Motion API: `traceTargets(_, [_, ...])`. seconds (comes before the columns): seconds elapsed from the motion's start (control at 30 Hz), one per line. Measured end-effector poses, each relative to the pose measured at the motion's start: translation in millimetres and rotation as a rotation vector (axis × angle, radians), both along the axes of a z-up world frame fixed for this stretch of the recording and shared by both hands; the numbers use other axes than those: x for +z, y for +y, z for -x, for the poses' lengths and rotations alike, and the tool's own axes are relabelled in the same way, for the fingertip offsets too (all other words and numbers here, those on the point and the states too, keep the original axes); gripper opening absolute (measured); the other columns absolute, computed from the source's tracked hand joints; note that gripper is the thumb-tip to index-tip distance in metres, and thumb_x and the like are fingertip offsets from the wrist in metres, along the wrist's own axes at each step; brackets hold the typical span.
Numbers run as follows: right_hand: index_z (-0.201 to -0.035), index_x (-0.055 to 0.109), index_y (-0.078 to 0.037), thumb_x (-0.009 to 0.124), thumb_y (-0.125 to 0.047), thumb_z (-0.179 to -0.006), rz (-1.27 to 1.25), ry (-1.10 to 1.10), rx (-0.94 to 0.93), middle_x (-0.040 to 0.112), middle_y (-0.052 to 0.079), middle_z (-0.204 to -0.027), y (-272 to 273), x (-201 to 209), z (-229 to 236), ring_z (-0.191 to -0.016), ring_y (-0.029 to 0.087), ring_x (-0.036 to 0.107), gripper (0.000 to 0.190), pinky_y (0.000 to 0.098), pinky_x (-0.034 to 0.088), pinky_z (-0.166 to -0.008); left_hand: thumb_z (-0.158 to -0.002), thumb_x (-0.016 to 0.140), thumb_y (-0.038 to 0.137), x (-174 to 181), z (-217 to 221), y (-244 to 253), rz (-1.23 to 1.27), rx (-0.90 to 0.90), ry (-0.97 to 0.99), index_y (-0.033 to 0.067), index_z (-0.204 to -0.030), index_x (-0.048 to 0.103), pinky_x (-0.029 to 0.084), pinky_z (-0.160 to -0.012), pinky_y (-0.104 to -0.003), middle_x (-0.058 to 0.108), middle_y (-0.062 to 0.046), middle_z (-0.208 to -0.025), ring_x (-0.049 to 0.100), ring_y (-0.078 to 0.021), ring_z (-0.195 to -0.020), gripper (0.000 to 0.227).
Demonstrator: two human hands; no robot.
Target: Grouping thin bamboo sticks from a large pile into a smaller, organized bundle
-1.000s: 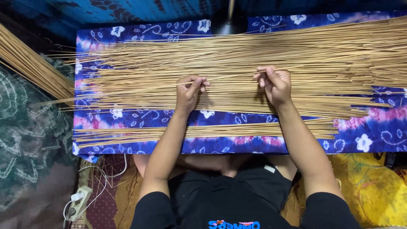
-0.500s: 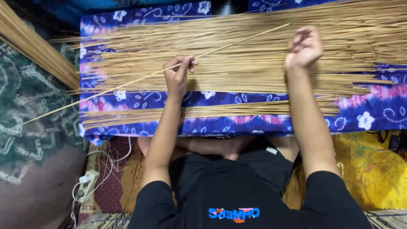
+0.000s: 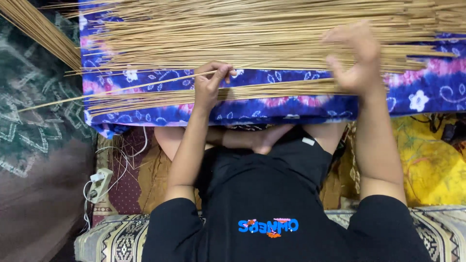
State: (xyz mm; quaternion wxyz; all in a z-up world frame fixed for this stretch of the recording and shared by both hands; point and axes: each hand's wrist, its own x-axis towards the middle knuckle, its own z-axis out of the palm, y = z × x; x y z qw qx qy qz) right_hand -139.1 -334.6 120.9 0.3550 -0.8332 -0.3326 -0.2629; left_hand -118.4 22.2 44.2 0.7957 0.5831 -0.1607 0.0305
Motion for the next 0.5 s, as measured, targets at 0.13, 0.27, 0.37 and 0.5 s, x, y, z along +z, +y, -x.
traceTargets(0.13, [-0.121, 0.075, -0.003, 0.078, -0.013, -0.091, 0.357, 0.038, -0.128, 0.074, 0.013, -0.122, 12.0, -35.7, 23.5, -0.113, 0.03, 0.059, 0.032, 0.0445, 0.044, -0.109, -0.099, 0.07, 0.015, -5.8, 12.9, -18.9, 0.015, -0.074, 0.035, 0.0001, -0.099, 0.075, 0.053, -0.065, -0.024, 0.076, -0.012, -0.087, 0.069, -0.0161, -0.077, 0.016])
traceTargets(0.27, [-0.108, 0.079, -0.004, 0.077, 0.004, -0.091, 0.248, 0.11, -0.153, 0.073, 0.006, -0.093, -6.7, -55.6, 43.2, -0.085, 0.023, 0.056, 0.019, 0.0356, 0.045, -0.087, -0.098, 0.069, 0.023, -11.7, 26.7, -24.1, -0.068, -0.137, 0.213, 0.0004, -0.116, 0.072, 0.058, -0.066, -0.024, 0.077, -0.01, -0.09, 0.068, -0.0133, -0.077, 0.029])
traceTargets(0.37, [-0.105, 0.079, -0.002, 0.074, 0.006, -0.093, 0.155, 0.111, -0.124, 0.072, 0.012, -0.093, -40.9, -83.2, 45.2, -0.083, 0.031, 0.06, 0.015, 0.0394, 0.05, -0.08, -0.097, 0.068, 0.028, 16.4, 57.9, -21.6, -0.346, -0.126, 0.281, 0.0019, -0.102, 0.072, 0.056, -0.068, -0.028, 0.072, -0.008, -0.077, 0.06, -0.0123, -0.067, 0.027])
traceTargets(0.5, [-0.102, 0.079, -0.003, 0.076, 0.001, -0.099, 0.108, 0.099, -0.114, 0.073, 0.015, -0.101, -94.8, -124.5, 39.6, -0.09, 0.039, 0.068, 0.006, 0.0461, 0.054, -0.084, -0.099, 0.071, 0.024, 28.9, 81.3, -11.8, -0.602, -0.112, 0.103, 0.0137, -0.075, 0.079, 0.051, -0.069, -0.027, 0.069, -0.005, -0.058, 0.061, -0.0122, -0.059, 0.027])
